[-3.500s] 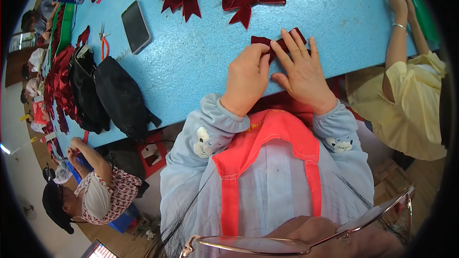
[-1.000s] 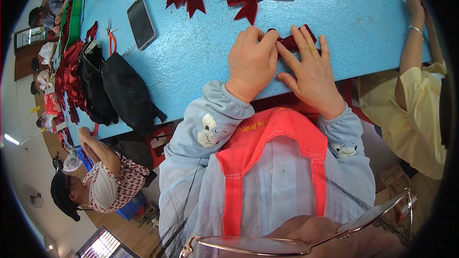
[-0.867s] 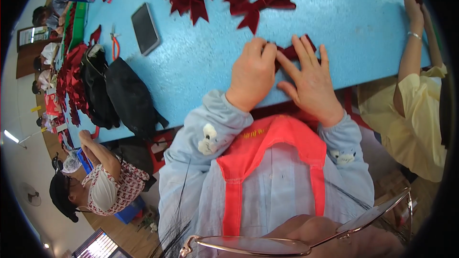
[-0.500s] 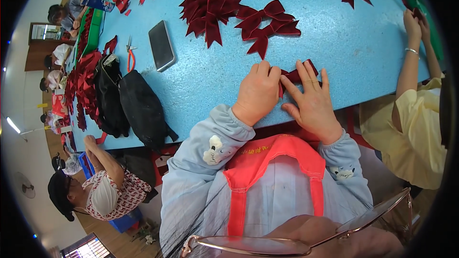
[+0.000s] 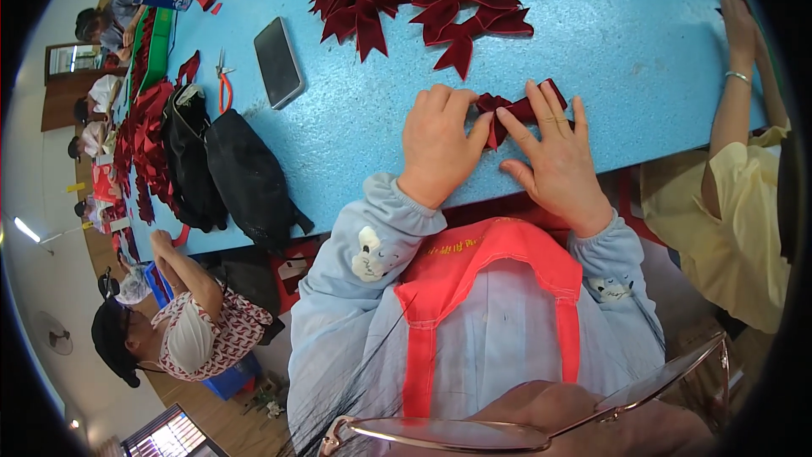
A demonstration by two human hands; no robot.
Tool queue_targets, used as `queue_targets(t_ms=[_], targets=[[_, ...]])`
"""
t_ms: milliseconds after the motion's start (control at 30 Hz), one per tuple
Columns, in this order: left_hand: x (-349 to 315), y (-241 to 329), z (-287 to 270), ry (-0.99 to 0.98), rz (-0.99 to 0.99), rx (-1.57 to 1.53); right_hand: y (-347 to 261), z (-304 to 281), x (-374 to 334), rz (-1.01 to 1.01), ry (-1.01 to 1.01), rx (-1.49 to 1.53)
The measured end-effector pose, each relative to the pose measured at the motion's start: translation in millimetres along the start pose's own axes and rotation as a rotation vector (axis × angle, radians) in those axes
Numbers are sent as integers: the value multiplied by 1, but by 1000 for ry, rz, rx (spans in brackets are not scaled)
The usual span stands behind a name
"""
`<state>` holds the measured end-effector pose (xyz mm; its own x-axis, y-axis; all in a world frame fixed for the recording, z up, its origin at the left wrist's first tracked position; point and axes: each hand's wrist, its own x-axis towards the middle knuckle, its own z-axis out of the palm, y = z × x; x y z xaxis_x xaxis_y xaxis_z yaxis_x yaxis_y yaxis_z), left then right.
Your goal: Assemble red ribbon bows by hand at a factory workbench.
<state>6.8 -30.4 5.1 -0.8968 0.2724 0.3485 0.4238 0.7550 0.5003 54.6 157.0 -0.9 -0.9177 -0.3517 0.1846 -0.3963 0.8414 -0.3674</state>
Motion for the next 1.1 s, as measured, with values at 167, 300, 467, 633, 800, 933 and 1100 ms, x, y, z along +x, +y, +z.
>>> queue_targets(t_ms=[167, 300, 467, 633, 800, 933, 1100], targets=[[-4, 4, 12, -1, 43, -227, 6, -8, 1, -16, 249, 59], [-11, 4, 15, 85, 118, -332, 11, -14, 12, 33, 346, 169], [-16, 7, 16, 99, 145, -371, 16, -9, 34, -28, 218, 318], [-18, 9, 12, 100, 1, -452, 24, 0, 38, -35, 250, 503], [-15, 15, 9, 94, -171, -634, 30, 2, 35, 24, 223, 766], [-14, 16, 10, 73, -27, -537, 31, 0, 35, 10, 171, 763], [-14, 13, 11, 28, -69, -558, 30, -4, 36, -49, 148, 774]])
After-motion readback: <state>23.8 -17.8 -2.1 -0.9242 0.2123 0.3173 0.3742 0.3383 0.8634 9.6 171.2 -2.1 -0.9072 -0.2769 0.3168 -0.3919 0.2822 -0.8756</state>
